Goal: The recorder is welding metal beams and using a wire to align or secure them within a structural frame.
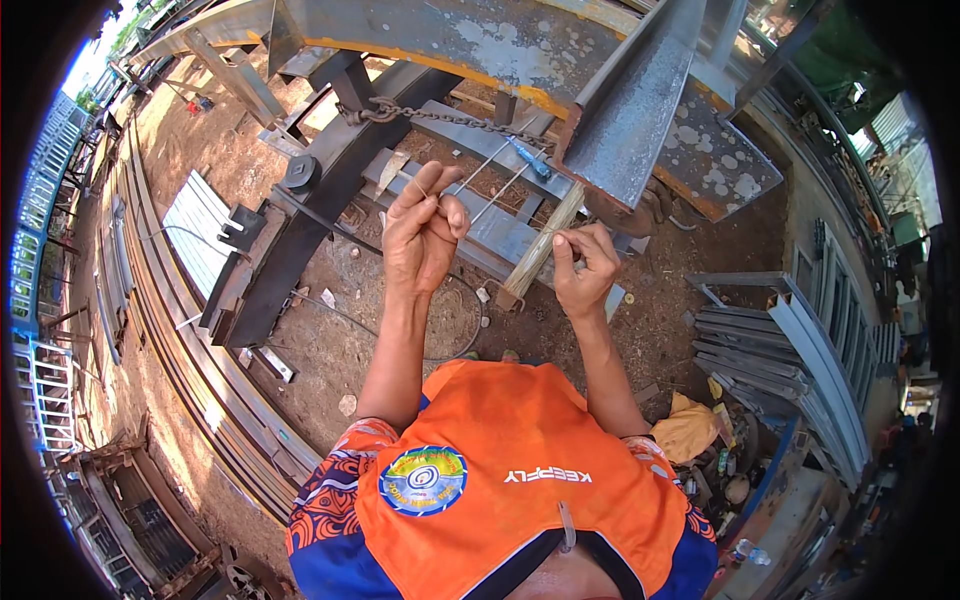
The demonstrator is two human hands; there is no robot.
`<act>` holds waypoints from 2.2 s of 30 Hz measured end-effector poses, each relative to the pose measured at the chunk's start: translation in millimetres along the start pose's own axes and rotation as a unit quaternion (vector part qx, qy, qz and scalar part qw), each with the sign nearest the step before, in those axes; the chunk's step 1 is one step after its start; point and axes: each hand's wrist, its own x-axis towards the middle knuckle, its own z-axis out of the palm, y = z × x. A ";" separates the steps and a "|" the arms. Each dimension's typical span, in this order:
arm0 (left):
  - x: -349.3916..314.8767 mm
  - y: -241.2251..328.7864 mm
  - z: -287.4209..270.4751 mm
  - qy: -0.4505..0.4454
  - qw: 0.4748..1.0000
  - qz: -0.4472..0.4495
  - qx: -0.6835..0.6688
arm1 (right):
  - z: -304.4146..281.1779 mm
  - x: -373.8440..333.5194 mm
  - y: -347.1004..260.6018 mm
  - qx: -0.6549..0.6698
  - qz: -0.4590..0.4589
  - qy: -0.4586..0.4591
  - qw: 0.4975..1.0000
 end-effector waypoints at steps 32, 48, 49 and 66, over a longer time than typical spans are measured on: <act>-27.6 -81.7 1.3 -0.039 0.893 -0.097 0.438 | -8.2 -8.2 -17.9 0.055 -0.013 0.058 0.997; -29.9 -118.2 9.1 0.013 0.926 -0.084 0.369 | -42.7 -35.0 -11.5 0.137 0.196 -0.097 0.966; -27.7 -117.8 12.7 0.008 0.918 -0.114 0.379 | -46.8 -32.2 -11.4 0.132 0.194 -0.092 0.968; -25.8 -86.6 5.8 -0.080 0.960 -0.057 0.261 | -31.3 -29.4 21.4 0.026 0.122 0.126 0.984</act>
